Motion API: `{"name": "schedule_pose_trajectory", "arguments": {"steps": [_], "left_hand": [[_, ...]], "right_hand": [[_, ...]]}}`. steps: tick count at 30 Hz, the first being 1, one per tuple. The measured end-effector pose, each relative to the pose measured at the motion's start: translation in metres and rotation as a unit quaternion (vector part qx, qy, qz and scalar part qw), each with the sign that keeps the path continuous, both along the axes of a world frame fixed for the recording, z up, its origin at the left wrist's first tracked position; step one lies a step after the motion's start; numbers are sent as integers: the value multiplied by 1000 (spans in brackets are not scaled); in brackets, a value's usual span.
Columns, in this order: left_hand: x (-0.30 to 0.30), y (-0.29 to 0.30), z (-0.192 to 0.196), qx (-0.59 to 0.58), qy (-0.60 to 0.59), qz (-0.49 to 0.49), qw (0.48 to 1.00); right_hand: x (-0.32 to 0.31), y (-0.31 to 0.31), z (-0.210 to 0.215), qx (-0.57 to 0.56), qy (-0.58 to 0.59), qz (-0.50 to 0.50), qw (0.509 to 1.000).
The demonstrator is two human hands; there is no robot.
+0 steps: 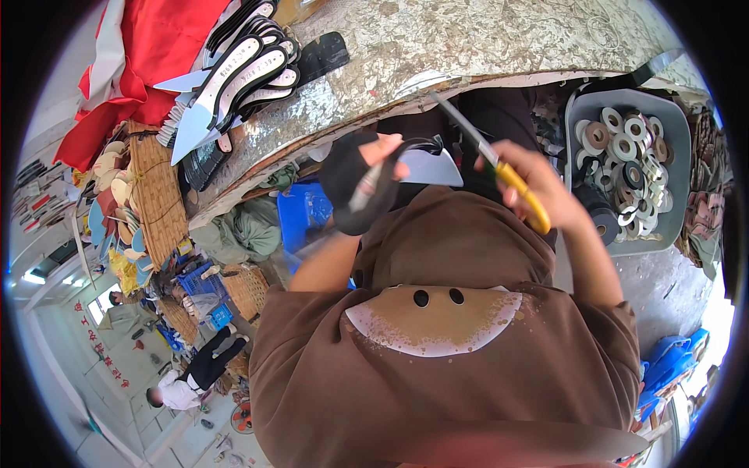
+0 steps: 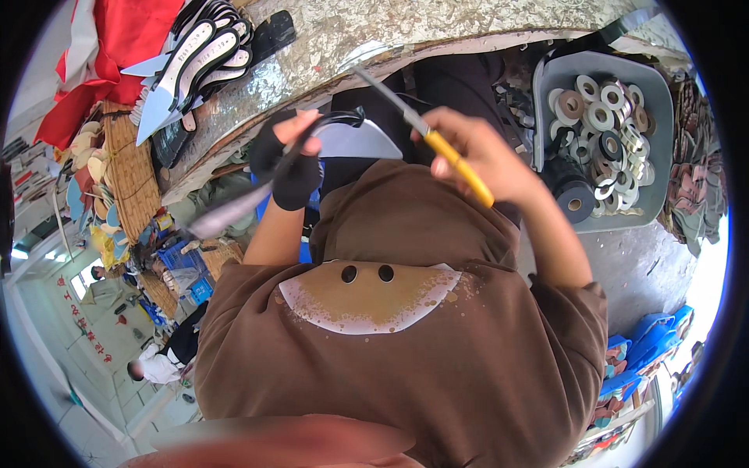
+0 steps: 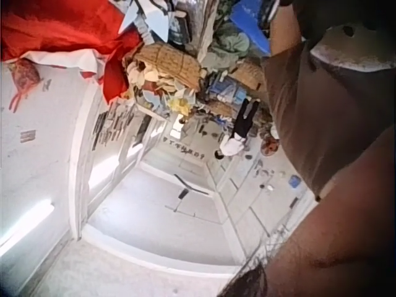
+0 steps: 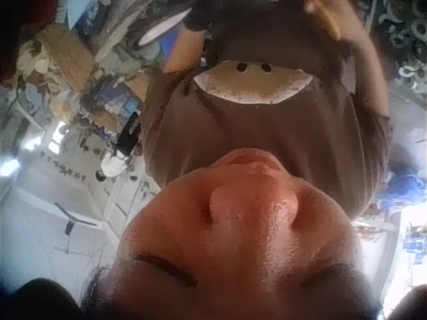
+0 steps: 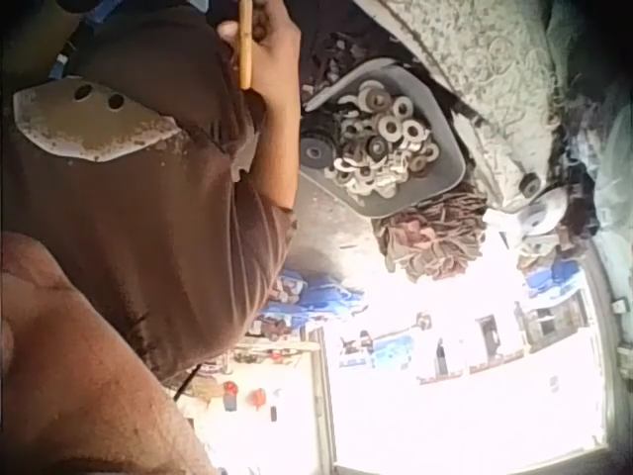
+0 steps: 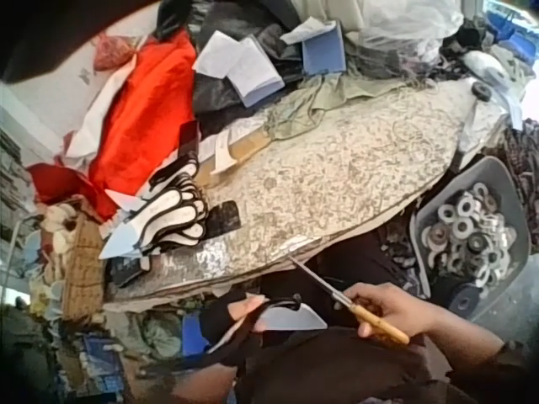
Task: The recorder is seen preparing and organizing shoe components, including trimming materials with scissors, sorting insoles, and marking/labeling finished pieces at a manufacturing workstation.
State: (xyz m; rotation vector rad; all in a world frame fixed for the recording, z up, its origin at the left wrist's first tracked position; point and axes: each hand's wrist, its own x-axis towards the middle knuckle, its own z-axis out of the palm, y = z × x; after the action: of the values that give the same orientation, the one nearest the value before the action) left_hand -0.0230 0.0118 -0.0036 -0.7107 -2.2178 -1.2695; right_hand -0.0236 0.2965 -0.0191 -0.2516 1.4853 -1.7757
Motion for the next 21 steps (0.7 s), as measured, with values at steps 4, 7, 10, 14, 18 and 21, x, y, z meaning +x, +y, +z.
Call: {"name": "schedule_pose_trajectory", "arguments": {"steps": [4, 7, 10, 14, 18, 21], "left_hand": [[8, 9, 3, 175, -173, 38, 969], [14, 10, 0, 161, -188, 37, 968], [20, 9, 2, 71, -174, 66, 980], [19, 4, 2, 120, -211, 120, 963], [17, -5, -1, 131, -233, 131, 955], [14, 9, 3, 107, -193, 101, 970]], "right_hand": [[-71, 6, 18, 259, 307, -116, 908], [-106, 2, 35, 386, 595, -190, 679], [-85, -25, 48, 216, 641, -212, 705], [-20, -58, 16, 99, 504, -64, 855], [-14, -69, -5, 30, 294, -145, 944], [-22, -78, 4, 84, 358, -92, 925]]}}
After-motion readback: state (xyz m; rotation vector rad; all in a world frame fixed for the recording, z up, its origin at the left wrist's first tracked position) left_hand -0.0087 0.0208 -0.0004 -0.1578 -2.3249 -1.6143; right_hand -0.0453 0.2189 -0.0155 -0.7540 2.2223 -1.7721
